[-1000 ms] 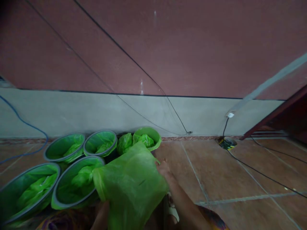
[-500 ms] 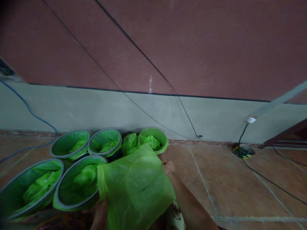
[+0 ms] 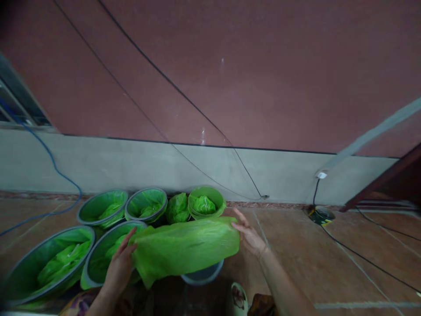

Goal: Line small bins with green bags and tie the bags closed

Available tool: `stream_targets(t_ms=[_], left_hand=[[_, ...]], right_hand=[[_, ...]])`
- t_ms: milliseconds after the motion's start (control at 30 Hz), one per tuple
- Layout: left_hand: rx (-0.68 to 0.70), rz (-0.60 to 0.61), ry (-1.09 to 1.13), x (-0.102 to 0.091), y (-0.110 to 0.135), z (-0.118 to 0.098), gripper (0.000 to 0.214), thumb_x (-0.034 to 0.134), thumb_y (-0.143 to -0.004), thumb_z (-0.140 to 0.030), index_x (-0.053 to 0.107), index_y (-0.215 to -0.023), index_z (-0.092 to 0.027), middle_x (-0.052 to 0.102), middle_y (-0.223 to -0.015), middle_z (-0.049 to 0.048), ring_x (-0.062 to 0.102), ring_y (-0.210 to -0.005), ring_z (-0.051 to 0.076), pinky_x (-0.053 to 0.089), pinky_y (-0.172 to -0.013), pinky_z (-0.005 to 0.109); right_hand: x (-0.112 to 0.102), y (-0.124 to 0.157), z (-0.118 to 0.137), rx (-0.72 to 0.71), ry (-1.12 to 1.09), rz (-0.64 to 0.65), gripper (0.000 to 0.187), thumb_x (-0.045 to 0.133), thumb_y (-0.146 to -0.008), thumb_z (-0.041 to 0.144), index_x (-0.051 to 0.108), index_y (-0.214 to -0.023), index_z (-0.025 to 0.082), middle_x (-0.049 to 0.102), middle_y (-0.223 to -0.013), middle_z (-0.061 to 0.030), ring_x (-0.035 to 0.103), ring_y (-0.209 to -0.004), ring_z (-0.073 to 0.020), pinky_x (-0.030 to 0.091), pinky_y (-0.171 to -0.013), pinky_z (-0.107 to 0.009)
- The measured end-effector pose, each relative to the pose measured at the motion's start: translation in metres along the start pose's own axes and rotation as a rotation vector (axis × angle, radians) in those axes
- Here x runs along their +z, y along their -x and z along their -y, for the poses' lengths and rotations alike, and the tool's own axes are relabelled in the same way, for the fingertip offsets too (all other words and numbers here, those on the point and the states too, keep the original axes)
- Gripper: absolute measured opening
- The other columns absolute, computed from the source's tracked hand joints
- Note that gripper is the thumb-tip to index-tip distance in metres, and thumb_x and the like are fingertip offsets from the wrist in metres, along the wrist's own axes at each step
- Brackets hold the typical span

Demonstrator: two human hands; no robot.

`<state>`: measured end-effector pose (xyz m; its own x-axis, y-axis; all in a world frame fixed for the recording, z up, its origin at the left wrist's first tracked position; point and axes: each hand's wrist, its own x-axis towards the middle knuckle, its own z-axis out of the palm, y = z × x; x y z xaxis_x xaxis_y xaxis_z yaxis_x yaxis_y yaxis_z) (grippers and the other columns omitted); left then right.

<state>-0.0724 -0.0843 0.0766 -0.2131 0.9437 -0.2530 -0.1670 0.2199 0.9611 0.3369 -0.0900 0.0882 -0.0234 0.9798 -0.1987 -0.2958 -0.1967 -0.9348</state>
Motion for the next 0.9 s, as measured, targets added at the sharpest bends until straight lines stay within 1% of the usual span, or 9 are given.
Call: stream_targets(t_ms=[67,167,300,433,533,667,733,800,900], left_hand=[[0.091,0.086,-0.043,-0.006,-0.001,-0.012,0.086,0.072,-0.062,-0.035,0.044,-0.142,-0.019,0.069,-0.120,0.0073,0.065,-0.106,0.026,0.053,-0.088,0.032],[0.236,0.172,-0.373,-0.013,-0.001,-0.026,0.085,0.073,-0.058,-0.026,0.048,-0.139,-0.017,0.070,-0.118,0.0088,0.065,-0.106,0.028,0.050,-0.093,0.035],[0.463,0.089,-0.922,-0.015,0.002,-0.038,0.049,0.058,-0.069,-0.020,0.066,-0.117,-0.018,0.074,-0.101,0.0113,0.067,-0.097,0.030,0.047,-0.095,0.041],[0.695,-0.024,-1.166,-0.016,0.008,-0.045,0.024,0.054,-0.073,-0.021,0.073,-0.088,-0.021,0.072,-0.096,0.0114,0.066,-0.096,0.031,0.039,-0.103,0.050],[0.772,-0.119,-1.063,-0.024,0.010,-0.051,0.017,0.059,-0.069,-0.026,0.072,-0.079,-0.021,0.068,-0.109,0.0124,0.062,-0.105,0.032,0.038,-0.104,0.050],[0.718,0.004,-0.599,-0.037,0.015,-0.067,0.018,0.066,-0.066,-0.036,0.068,-0.072,-0.019,0.061,-0.128,0.0109,0.055,-0.119,0.031,0.039,-0.106,0.041],[0.565,0.090,-0.351,-0.039,0.020,-0.077,0.028,0.066,-0.070,-0.044,0.067,-0.082,-0.019,0.067,-0.115,0.0089,0.060,-0.110,0.028,0.045,-0.098,0.037],[0.452,0.121,-0.210,-0.035,0.027,-0.084,0.037,0.062,-0.074,-0.050,0.064,-0.091,-0.018,0.070,-0.093,0.0058,0.064,-0.091,0.024,0.050,-0.084,0.033],[0.550,-0.035,-0.330,-0.023,0.036,-0.087,0.031,0.054,-0.081,-0.050,0.056,-0.084,-0.019,0.060,-0.069,-0.0001,0.058,-0.067,0.017,0.046,-0.067,0.027]], right_hand=[[0.004,0.008,0.011,-0.039,0.095,0.060,0.088,0.074,-0.070,0.027,0.032,-0.147,0.029,0.071,-0.116,-0.0049,0.067,-0.101,-0.0194,0.048,-0.095,-0.037],[0.003,0.014,0.017,-0.062,0.323,0.094,0.073,0.076,-0.063,0.022,0.053,-0.132,0.021,0.073,-0.108,-0.0046,0.068,-0.093,-0.0192,0.050,-0.090,-0.035],[-0.001,0.020,0.019,-0.114,0.793,-0.025,0.055,0.066,-0.062,0.012,0.066,-0.116,0.018,0.075,-0.096,-0.0041,0.067,-0.086,-0.0201,0.051,-0.084,-0.033],[-0.001,0.032,0.026,-0.202,1.216,-0.188,0.023,0.060,-0.068,0.013,0.075,-0.084,0.022,0.074,-0.086,-0.0055,0.066,-0.088,-0.0225,0.048,-0.086,-0.032],[-0.003,0.045,0.034,-0.285,1.223,-0.214,0.018,0.056,-0.072,0.017,0.073,-0.076,0.022,0.071,-0.094,-0.0078,0.065,-0.091,-0.0218,0.047,-0.088,-0.032],[-0.006,0.065,0.044,-0.435,0.866,-0.243,0.014,0.063,-0.072,0.030,0.071,-0.075,0.019,0.059,-0.130,-0.0117,0.055,-0.119,-0.0258,0.041,-0.101,-0.037],[-0.003,0.074,0.049,-0.427,0.618,-0.221,0.025,0.066,-0.074,0.042,0.069,-0.083,0.019,0.062,-0.129,-0.0116,0.056,-0.116,-0.0263,0.043,-0.100,-0.038],[0.004,0.080,0.052,-0.405,0.458,-0.218,0.036,0.063,-0.078,0.052,0.066,-0.094,0.020,0.070,-0.111,-0.0102,0.062,-0.100,-0.0238,0.048,-0.091,-0.036],[0.018,0.082,0.055,-0.491,0.520,-0.400,0.042,0.052,-0.084,0.059,0.061,-0.093,0.019,0.069,-0.088,-0.0065,0.061,-0.080,-0.0200,0.050,-0.075,-0.030]])
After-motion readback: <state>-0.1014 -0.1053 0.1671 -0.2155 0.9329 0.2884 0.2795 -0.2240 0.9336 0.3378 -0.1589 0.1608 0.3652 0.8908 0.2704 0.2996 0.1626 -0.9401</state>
